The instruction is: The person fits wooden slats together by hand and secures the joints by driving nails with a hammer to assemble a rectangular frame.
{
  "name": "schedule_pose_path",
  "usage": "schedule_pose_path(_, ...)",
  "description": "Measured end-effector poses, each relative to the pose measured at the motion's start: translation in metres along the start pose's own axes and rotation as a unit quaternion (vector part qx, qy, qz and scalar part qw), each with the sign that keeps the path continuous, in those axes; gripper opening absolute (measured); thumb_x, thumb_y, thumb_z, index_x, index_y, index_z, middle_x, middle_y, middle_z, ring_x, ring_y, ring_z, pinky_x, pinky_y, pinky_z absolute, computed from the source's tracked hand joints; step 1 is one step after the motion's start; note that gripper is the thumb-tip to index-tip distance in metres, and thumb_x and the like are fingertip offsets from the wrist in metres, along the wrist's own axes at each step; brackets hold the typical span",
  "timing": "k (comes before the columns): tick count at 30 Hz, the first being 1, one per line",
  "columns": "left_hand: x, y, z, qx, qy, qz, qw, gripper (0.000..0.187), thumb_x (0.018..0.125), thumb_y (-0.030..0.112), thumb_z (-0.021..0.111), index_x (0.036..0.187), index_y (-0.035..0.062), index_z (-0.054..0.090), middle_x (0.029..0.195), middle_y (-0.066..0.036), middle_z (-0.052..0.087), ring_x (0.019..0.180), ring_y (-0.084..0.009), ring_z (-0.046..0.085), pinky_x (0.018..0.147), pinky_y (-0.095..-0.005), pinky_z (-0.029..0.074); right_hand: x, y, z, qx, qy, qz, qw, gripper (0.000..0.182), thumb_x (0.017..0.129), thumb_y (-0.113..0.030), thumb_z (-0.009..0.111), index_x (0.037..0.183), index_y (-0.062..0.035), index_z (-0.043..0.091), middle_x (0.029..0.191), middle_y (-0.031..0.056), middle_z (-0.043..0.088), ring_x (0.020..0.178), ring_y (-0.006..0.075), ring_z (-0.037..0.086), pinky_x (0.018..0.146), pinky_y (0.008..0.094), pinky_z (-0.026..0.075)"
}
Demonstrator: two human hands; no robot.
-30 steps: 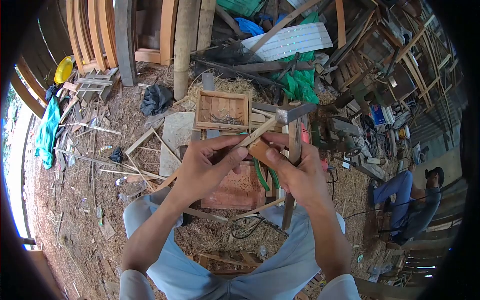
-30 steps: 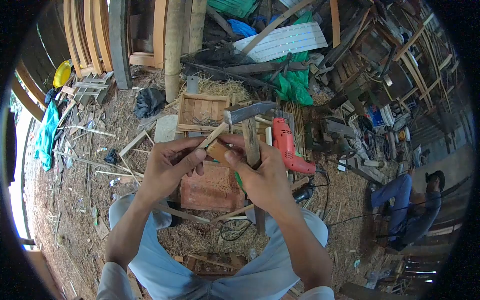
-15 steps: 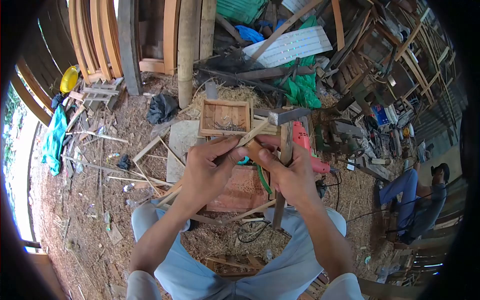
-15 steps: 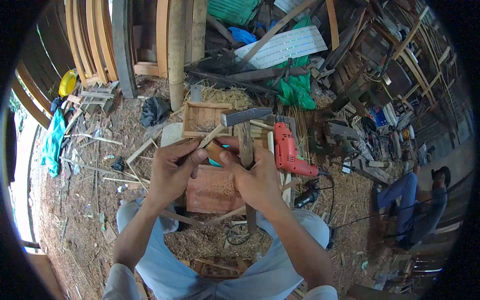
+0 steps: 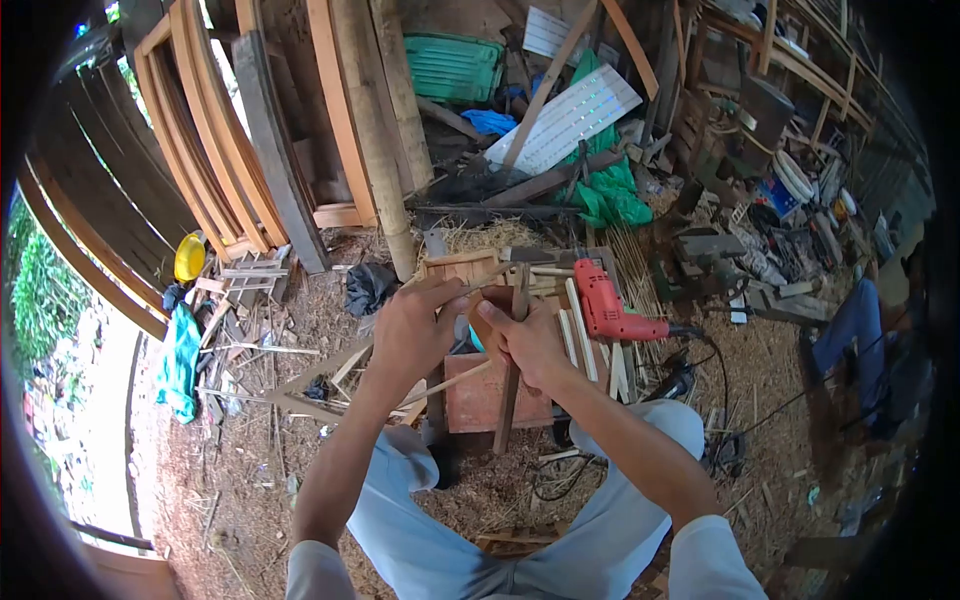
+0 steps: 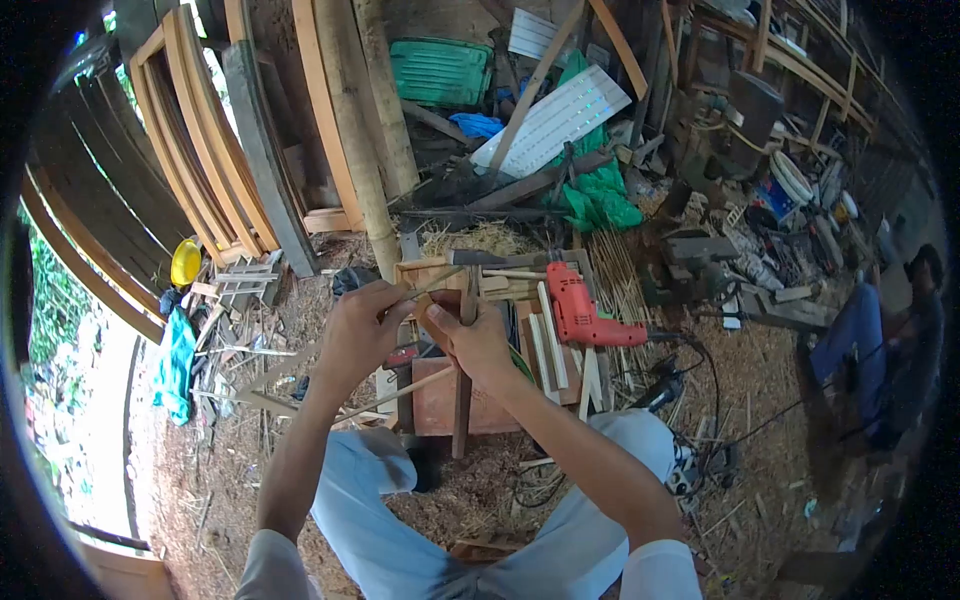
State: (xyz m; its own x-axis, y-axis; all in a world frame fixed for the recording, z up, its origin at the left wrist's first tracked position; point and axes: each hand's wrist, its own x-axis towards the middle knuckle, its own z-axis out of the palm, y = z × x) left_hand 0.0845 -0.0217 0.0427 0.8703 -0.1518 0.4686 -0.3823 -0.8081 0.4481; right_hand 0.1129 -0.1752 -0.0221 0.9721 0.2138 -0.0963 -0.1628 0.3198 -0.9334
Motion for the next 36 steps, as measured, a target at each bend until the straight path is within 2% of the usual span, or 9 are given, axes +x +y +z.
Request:
schedule_pose_path(5,-0.013,-0.005,0.003,-0.011,0.013,0.012,1.0,0.019,0.084,0.01,0.07,0.101,0.0023,0.07,0.091,-0.011,0.068,0.07,-0.0307,0.066,0.06,-0.0369,0.049,-0.013,0.007,-0.01,-0.054,-0.036,0.002,0.998,0.03,0.092,-0.015,0.068,0.115,0.0026,0.06,0.063,0.002,0.056,0.049,0.0115,0.052,0.043,0.0293,0.039)
schedule_pose_path(7,-0.018,-0.001,0.005,0.0,0.029,0.013,1.0,0.018,0.084,0.01,0.07,0.1,0.0025,0.07,0.092,-0.01,0.069,0.069,-0.0295,0.067,0.059,-0.0361,0.05,-0.015,0.016,-0.012,-0.227,0.075,-0.238,0.942,0.033,0.093,-0.025,0.064,0.112,0.0022,0.061,0.082,0.0105,0.066,0.068,0.0186,0.063,0.06,0.0367,0.049)
schedule_pose_path(11,-0.021,0.0,0.01,0.012,0.062,0.016,0.998,0.017,0.085,0.013,0.071,0.099,0.0039,0.071,0.091,-0.008,0.07,0.065,-0.0265,0.067,0.057,-0.0351,0.051,-0.052,-0.043,-0.019,-0.311,0.06,-0.168,0.933,0.031,0.098,-0.016,0.052,0.124,0.0001,0.051,0.088,0.0193,0.066,0.083,0.0367,0.066,0.07,0.0459,0.048)
schedule_pose_path(15,-0.021,-0.006,0.013,0.02,0.047,0.009,0.999,0.016,0.086,0.015,0.07,0.098,0.0052,0.072,0.09,-0.007,0.071,0.063,-0.026,0.067,0.056,-0.0355,0.051,-0.054,-0.075,-0.019,-0.486,0.005,-0.335,0.807,0.032,0.096,-0.013,0.056,0.126,-0.0004,0.055,0.1,0.0222,0.066,0.083,0.0392,0.065,0.07,0.0449,0.05)
schedule_pose_path(21,-0.023,-0.006,0.016,0.054,0.078,0.03,0.995,0.016,0.087,0.016,0.069,0.099,0.0062,0.072,0.089,-0.007,0.071,0.061,-0.0263,0.066,0.053,-0.0362,0.05,-0.058,-0.102,-0.007,-0.698,-0.053,-0.187,0.689,0.037,0.096,-0.015,0.053,0.133,-0.0066,0.052,0.107,0.0223,0.066,0.089,0.0394,0.065,0.073,0.0484,0.051)
schedule_pose_path(28,-0.023,-0.018,0.025,0.086,0.113,0.086,0.986,0.015,0.085,0.013,0.069,0.099,0.0082,0.071,0.086,-0.005,0.07,0.06,-0.0271,0.066,0.048,-0.0365,0.049,-0.057,-0.096,-0.007,-0.712,-0.025,-0.252,0.655,0.037,0.096,-0.012,0.05,0.133,-0.0061,0.051,0.105,0.0179,0.067,0.085,0.0401,0.065,0.073,0.0488,0.051)
schedule_pose_path(30,-0.022,-0.018,0.025,0.09,0.115,0.101,0.984,0.015,0.085,0.012,0.069,0.099,0.0088,0.071,0.086,-0.005,0.07,0.06,-0.0271,0.066,0.047,-0.0364,0.049,-0.054,-0.098,-0.01,-0.701,-0.021,-0.296,0.648,0.056,0.083,-0.004,0.056,0.138,-0.003,0.046,0.094,0.0212,0.065,0.081,0.0365,0.069,0.066,0.0467,0.054)
schedule_pose_path(34,-0.027,-0.012,0.025,0.088,0.124,0.104,0.983,0.017,0.084,0.01,0.07,0.101,0.0097,0.07,0.083,-0.005,0.068,0.061,-0.028,0.066,0.047,-0.0368,0.049,-0.056,-0.101,-0.009,-0.705,-0.03,-0.305,0.639,0.051,0.084,-0.004,0.054,0.134,-0.0027,0.049,0.092,0.0204,0.066,0.078,0.0371,0.069,0.065,0.0467,0.054)
schedule_pose_path(36,-0.024,-0.013,0.025,0.094,0.125,0.106,0.982,0.018,0.083,0.01,0.07,0.102,0.0101,0.07,0.083,-0.005,0.068,0.061,-0.0284,0.065,0.047,-0.0371,0.048,-0.061,-0.115,-0.003,-0.666,-0.004,-0.299,0.683,0.038,0.093,-0.009,0.05,0.131,-0.0048,0.054,0.101,0.0222,0.067,0.085,0.0403,0.065,0.071,0.0492,0.051)
